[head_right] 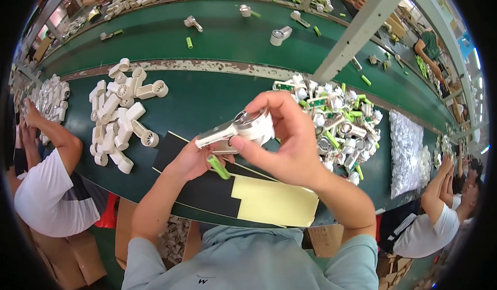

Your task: The person assembles portable fans by peeling adhesive pads, sticking them inside plastic casings, inserting internal fan and battery components, snapping the covers closed, and placing the assembled units onto the conveyor belt.

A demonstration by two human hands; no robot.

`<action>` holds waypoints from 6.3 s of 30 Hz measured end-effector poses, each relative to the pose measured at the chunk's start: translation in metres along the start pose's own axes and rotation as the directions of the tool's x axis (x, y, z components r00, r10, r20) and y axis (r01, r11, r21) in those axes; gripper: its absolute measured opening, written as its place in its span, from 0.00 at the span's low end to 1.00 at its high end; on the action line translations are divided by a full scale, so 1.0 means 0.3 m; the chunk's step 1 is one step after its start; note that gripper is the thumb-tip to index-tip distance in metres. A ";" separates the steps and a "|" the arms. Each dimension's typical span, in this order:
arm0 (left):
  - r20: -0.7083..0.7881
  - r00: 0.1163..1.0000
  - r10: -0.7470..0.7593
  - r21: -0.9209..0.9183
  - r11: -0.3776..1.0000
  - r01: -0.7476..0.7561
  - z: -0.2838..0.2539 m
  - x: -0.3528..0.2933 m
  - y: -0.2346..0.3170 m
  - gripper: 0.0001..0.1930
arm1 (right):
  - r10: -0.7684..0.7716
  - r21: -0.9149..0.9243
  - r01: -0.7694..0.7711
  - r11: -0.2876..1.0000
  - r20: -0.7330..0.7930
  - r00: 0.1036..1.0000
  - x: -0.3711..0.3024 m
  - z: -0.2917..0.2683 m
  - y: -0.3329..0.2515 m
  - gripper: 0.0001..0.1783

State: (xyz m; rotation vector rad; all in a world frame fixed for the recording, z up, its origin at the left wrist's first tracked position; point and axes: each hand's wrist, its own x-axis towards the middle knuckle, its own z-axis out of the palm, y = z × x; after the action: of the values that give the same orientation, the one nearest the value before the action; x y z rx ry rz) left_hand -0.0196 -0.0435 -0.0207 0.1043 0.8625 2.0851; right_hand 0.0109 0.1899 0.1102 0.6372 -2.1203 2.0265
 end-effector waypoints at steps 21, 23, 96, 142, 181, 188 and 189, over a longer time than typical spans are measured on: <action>-0.060 0.998 0.018 -0.006 1.000 -0.018 0.036 0.015 -0.039 0.30 | -0.283 -0.169 0.261 0.950 -0.118 0.952 -0.104 0.109 0.094 0.28; -0.098 0.995 0.020 0.048 0.999 -0.015 0.007 0.007 -0.061 0.34 | -0.214 -0.193 0.173 0.966 -0.218 0.952 -0.095 0.107 0.116 0.27; -0.011 0.978 0.208 0.195 0.960 -0.202 -0.013 0.015 -0.065 0.25 | -0.121 -0.568 0.207 0.796 0.186 0.975 -0.126 0.051 0.152 0.12; -0.042 0.944 0.327 0.379 0.880 -0.288 0.071 -0.067 -0.013 0.19 | -0.063 -0.505 0.065 0.860 0.020 0.998 -0.040 0.000 0.124 0.14; 0.061 0.798 0.600 0.564 0.639 -0.523 0.050 -0.035 -0.036 0.17 | 0.092 -0.207 -0.117 0.971 -0.127 0.988 -0.107 0.081 0.187 0.15; 0.024 0.847 0.531 0.532 0.711 -0.460 0.064 -0.035 -0.074 0.30 | -0.022 -0.517 -0.038 0.855 -0.109 0.994 -0.053 0.114 0.224 0.15; 0.027 0.834 0.552 0.615 0.648 -0.449 0.075 -0.024 -0.078 0.28 | -0.088 -0.528 0.035 0.848 -0.075 0.993 -0.062 0.110 0.228 0.14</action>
State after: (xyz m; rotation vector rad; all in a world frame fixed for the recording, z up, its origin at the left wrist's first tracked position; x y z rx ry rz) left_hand 0.0091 -0.0274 -0.0163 0.5862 1.7547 2.2504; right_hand 0.0069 0.1615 0.0374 0.4927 -2.4031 1.3048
